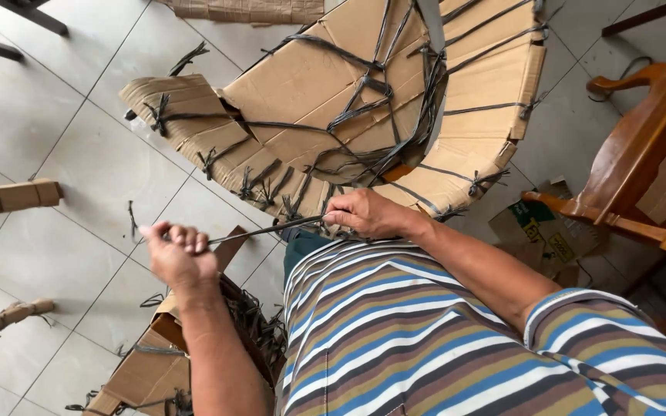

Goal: The person ties black straps around the frame of a cardboard-covered chair. They repeatedly pull, loop, and knot the straps to secure the cardboard to the chair frame. The person works on multiple sections of the chair, adjusting and tightening the straps throughout the clip.

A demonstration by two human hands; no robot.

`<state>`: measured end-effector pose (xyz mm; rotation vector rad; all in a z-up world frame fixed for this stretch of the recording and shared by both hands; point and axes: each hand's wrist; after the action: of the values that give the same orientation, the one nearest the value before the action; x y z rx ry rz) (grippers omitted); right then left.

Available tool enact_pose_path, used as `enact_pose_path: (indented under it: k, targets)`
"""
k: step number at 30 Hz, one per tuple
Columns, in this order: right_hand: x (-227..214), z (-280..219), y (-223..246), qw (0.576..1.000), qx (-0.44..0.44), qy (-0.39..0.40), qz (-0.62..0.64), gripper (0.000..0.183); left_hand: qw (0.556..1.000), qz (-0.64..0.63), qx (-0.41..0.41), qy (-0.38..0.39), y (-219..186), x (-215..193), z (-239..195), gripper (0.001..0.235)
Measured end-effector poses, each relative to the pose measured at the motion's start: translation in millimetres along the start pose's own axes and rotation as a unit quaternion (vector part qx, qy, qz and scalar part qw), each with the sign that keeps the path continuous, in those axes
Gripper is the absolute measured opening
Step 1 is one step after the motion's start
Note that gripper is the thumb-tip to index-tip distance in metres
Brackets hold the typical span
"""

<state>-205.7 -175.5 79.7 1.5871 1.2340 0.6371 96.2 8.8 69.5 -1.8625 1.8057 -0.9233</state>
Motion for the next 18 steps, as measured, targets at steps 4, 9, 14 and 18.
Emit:
enact_pose_path:
  k: [4,9,14,18]
  targets:
    - [-30,-19,1,0.998,0.061,-0.001,-0.001,0.024,1.000,-0.019,0.006,0.008,-16,-36,34,0.032]
    - [-70,-40,-11,0.980,0.183,-0.079,-0.015,0.027,0.997,-0.047,0.056,-0.014,-38,-31,28,0.027]
    - [-113,-72,-21,0.969,0.116,-0.215,0.035,0.027,0.995,-0.048,0.087,-0.021,-46,-12,11,0.023]
    - [-136,-93,-37,0.931,0.108,-0.342,0.064,0.029,0.993,-0.029,0.112,-0.022,-47,11,-13,0.025]
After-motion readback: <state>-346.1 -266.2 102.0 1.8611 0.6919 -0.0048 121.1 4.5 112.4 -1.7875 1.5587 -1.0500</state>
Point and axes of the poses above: each hand's wrist, its own z-axis towards the middle knuckle, its own x-axis out of the palm, y = z × x, and after that the axes turned 3 degrees about -y, right-handed
